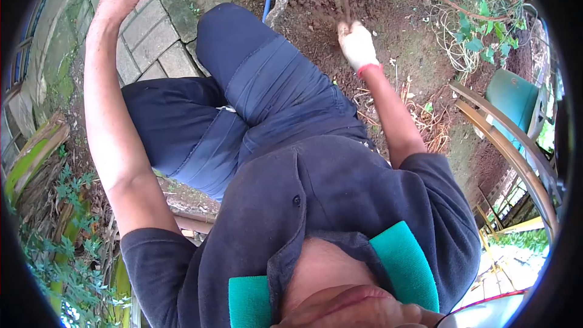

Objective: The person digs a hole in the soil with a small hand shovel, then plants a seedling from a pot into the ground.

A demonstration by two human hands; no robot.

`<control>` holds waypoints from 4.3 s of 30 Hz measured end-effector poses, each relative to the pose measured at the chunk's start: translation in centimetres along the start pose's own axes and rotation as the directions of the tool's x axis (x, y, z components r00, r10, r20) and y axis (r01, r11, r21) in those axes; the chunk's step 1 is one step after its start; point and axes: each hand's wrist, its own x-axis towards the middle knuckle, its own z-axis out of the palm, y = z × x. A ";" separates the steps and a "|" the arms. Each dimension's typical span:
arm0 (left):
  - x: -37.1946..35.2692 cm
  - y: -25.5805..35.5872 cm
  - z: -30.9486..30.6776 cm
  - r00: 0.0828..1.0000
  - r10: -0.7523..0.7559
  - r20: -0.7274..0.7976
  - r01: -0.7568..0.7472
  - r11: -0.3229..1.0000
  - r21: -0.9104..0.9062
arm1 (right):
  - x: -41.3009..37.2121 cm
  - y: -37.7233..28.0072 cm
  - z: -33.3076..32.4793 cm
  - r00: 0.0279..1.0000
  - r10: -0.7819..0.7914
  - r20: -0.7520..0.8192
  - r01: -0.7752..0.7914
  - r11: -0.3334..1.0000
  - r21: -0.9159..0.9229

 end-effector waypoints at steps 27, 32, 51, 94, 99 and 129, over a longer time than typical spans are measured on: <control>-0.9 1.9 0.2 0.996 0.011 -0.087 -0.019 0.996 -0.093 | -0.9 1.6 -1.0 0.997 -0.019 -0.077 0.021 0.999 0.026; -1.4 1.6 -0.2 0.998 -0.062 -0.009 0.062 0.998 -0.022 | 0.7 -2.1 -5.0 0.932 0.185 0.312 -0.263 0.937 0.231; -0.9 1.7 -0.7 0.997 -0.073 -0.033 0.070 0.994 -0.079 | 0.2 -3.9 -5.1 0.954 0.095 0.283 -0.137 0.981 0.135; -1.5 3.8 -1.8 0.988 -0.152 0.020 0.153 0.984 -0.087 | 14.0 0.3 -2.9 0.912 -0.408 -0.037 0.349 0.821 -0.452; -1.7 3.1 -2.0 0.986 -0.166 0.008 0.165 0.975 -0.148 | 16.2 0.6 -6.7 0.908 -0.325 -0.263 0.233 0.916 -0.326; -1.8 2.9 -2.3 0.979 -0.199 0.036 0.203 0.965 -0.166 | 17.2 0.5 -5.8 0.900 0.318 -0.297 0.149 0.414 0.898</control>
